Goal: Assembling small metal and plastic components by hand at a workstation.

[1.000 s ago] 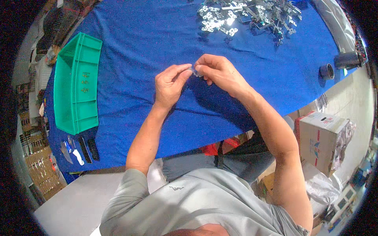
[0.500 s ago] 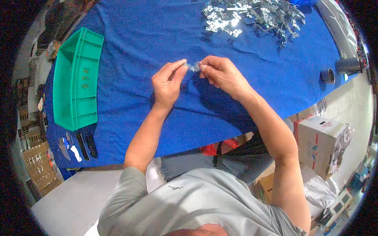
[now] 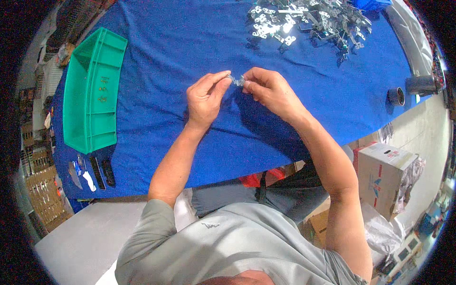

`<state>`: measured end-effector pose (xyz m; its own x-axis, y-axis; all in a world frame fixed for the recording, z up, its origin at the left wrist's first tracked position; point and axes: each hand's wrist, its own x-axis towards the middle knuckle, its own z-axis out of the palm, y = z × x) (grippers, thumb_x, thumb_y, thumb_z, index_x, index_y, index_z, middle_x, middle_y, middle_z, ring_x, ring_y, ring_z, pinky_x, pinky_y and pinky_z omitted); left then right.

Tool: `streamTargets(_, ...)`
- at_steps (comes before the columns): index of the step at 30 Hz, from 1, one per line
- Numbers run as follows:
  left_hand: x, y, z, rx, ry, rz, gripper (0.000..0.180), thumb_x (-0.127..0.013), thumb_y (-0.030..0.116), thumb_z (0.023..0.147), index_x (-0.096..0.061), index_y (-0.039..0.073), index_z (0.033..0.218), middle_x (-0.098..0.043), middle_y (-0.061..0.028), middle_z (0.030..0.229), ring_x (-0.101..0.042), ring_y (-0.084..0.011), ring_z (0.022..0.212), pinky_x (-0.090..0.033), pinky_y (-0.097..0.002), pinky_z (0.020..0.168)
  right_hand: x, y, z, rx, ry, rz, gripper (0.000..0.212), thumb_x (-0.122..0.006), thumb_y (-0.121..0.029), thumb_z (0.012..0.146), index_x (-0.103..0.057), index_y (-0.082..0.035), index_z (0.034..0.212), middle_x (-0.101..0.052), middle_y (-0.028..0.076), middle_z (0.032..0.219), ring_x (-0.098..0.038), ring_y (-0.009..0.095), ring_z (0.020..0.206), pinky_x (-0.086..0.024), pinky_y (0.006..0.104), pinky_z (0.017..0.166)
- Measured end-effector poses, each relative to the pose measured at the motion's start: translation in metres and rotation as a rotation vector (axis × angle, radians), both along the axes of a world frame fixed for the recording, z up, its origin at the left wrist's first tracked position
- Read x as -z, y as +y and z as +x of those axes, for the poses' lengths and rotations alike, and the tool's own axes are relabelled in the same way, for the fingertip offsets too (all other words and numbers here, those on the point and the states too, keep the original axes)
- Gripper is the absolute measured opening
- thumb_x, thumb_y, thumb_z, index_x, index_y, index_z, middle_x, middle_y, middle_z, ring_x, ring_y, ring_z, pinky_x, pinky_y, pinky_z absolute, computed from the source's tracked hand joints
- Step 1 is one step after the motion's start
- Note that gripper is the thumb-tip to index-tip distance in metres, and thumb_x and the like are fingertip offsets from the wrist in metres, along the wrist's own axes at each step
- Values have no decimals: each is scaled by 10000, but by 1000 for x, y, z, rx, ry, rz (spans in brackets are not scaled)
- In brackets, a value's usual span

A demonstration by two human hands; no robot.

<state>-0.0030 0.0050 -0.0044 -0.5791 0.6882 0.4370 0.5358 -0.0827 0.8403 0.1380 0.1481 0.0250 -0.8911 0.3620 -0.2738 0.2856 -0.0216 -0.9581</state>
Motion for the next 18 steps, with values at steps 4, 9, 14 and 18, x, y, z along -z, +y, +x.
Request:
streamTargets(4,0,1,0,18,8,13,150,-746,93,876,-734,2,995,-679,-115,761,-638,-197,632,-489,-306,579,4,1,1,-15,29,94,145,-558,-160,1020,-623,-38,1067,-621,-29,868,-496,28,680,-414,192,575)
streamTargets(9,0,3,1,27,13,25,142,-746,91,873,-738,1,984,-687,-122,768,-649,-207,638,-496,-317,581,8,2,0,0,24,50,169,-560,-165,1019,-623,-34,1105,-615,-14,891,-529,54,731,-464,216,652)
streamTargets(14,-3,-1,0,61,-25,-74,172,-737,82,889,-747,2,1042,-726,-101,861,-673,-150,745,-516,-276,674,0,7,-2,22,37,-224,215,-569,-202,1022,-642,-41,1144,-598,-19,879,-546,65,776,-482,234,733)
streamTargets(18,-2,1,1,83,43,0,150,-762,95,850,-744,2,967,-720,-138,810,-688,-236,687,-529,-325,614,3,8,-1,4,61,-171,204,-583,-220,1019,-645,-42,1094,-593,-25,875,-550,64,784,-478,234,730)
